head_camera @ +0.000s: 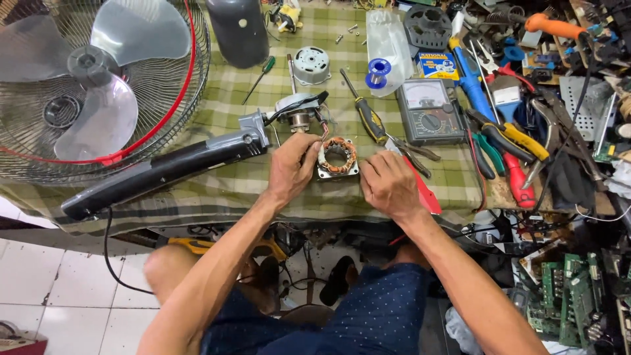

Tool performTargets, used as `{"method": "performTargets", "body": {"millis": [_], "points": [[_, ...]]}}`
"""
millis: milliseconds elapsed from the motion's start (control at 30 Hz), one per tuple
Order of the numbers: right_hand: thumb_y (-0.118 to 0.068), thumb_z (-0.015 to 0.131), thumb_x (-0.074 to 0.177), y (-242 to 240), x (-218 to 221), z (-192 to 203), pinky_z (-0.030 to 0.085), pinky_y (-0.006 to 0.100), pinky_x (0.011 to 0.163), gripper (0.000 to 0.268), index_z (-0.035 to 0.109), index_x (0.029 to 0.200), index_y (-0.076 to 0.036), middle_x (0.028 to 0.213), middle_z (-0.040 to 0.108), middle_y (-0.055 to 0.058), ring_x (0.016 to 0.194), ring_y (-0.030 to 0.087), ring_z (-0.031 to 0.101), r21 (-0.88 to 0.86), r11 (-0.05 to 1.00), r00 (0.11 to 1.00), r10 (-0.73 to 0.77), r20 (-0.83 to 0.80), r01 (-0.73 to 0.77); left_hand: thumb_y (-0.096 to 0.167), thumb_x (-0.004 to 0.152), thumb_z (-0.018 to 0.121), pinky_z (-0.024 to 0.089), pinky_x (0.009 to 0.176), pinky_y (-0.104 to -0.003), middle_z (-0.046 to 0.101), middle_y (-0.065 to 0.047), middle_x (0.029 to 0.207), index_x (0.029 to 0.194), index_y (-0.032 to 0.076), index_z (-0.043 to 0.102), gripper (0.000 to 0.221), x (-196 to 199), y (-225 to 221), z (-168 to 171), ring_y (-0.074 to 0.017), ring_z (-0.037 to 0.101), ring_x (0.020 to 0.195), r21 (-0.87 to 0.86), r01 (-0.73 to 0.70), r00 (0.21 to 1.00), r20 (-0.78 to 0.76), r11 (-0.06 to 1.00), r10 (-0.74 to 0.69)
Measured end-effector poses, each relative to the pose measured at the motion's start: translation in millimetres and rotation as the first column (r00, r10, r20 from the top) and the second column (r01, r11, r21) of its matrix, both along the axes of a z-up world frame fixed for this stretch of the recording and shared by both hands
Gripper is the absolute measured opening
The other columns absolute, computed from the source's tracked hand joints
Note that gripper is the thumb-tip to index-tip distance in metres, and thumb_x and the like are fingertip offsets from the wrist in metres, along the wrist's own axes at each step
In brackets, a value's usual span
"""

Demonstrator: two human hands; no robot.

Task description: Disassembling and repairing a fan motor assembly on a workbench using various tools.

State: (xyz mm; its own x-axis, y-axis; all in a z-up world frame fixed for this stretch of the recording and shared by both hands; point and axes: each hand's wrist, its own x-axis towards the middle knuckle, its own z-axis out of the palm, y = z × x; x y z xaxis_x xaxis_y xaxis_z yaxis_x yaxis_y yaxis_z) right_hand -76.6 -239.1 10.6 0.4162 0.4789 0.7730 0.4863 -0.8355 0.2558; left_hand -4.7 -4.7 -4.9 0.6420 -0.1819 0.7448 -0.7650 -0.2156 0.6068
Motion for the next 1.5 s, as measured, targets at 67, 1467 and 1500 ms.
{"method": "performTargets", "body": {"millis": [67,1467,1500], "points": [[-0.013,0.066,0.093,1.3,-5.0,0.6,0.056,0.041,0.087,0.006,0.068,0.090,-0.008,0.082,0.056,0.007,0.086,0.029,0.066,0.008,1.000,1.000,0.003,-0.020,-0.003,0.011,0.103,0.063,0.059,0.073,-0.041,0.071,-0.012,0.086,0.106,0.010,0.074,0.011,-4.4,1.6,0.4,-0.0351,0.072,0.081,0.018,-0.006,1.000,0.003,1.000,0.006],[-0.026,0.060,0.104,-73.7,33.9,134.5,0.063,0.031,0.082,0.045,0.046,0.142,-0.005,0.122,0.057,0.010,0.106,0.020,0.063,0.850,0.217,0.595,0.632,-0.497,0.480,-0.008,0.103,0.052,0.065,0.091,-0.032,0.072,-0.020,0.110,0.127,-0.003,0.060,0.026,-14.7,12.6,12.6,-0.0278,0.074,0.098,-0.048,-0.022,0.998,-0.060,0.999,0.019],[-0.027,0.068,0.096,-60.0,9.3,127.4,0.067,0.031,0.076,0.050,0.049,0.138,-0.008,0.110,0.060,0.001,0.095,0.013,0.067,0.883,-0.084,0.523,0.830,-0.195,0.462,-0.008,0.102,0.054,0.065,0.091,-0.033,0.072,-0.020,0.110,0.127,-0.003,0.060,0.026,-17.6,12.9,14.7,-0.0275,0.074,0.098,-0.055,-0.030,0.998,-0.058,0.998,0.027]]}}
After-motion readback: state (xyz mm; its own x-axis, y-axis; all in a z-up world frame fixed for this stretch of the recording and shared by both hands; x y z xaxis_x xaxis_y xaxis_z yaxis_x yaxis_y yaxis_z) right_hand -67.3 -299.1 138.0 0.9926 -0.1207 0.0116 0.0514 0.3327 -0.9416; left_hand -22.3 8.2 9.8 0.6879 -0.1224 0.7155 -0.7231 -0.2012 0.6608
